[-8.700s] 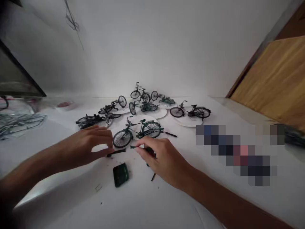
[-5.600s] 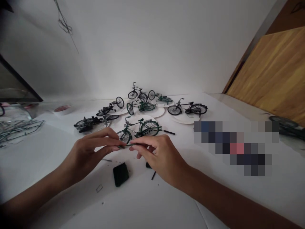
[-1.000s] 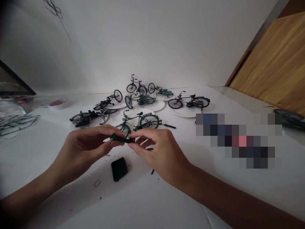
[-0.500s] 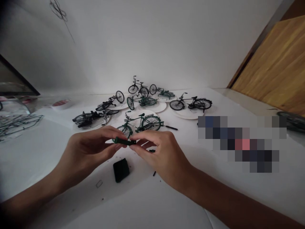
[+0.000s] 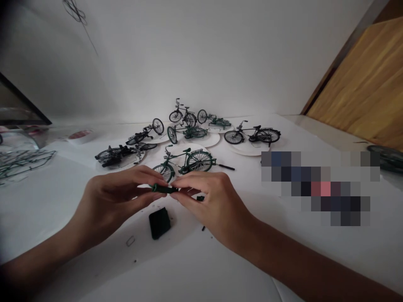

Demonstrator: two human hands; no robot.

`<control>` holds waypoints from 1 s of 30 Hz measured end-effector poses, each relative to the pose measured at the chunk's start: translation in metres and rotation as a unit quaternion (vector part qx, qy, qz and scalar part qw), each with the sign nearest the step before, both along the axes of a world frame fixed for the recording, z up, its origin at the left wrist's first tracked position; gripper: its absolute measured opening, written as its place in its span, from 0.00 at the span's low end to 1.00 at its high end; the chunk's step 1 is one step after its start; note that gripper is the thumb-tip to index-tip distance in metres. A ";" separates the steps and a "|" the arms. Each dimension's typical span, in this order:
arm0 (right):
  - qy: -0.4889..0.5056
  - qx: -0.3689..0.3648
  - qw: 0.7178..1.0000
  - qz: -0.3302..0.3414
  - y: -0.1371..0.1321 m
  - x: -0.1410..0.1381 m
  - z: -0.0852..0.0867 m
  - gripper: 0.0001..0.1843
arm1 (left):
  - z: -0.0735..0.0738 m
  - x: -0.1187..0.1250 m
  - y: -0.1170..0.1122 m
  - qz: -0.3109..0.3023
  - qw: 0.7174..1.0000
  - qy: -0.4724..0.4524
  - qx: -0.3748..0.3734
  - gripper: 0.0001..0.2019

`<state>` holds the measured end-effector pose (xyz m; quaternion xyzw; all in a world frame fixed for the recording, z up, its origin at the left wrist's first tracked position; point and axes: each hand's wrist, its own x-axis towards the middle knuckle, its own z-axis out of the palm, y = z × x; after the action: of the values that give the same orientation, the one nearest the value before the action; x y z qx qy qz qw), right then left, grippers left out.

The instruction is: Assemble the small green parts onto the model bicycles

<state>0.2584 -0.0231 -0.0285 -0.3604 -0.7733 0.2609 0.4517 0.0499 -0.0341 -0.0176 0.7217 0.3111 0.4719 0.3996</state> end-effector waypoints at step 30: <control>0.018 -0.060 0.997 0.038 0.005 0.004 0.001 0.02 | 0.003 -0.007 0.006 0.015 0.999 0.030 0.003 0.08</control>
<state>0.2626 -0.0185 -0.0272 -0.3527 -0.7609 0.3301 0.4332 0.0431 -0.0284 -0.0142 0.7322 0.3326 0.4568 0.3802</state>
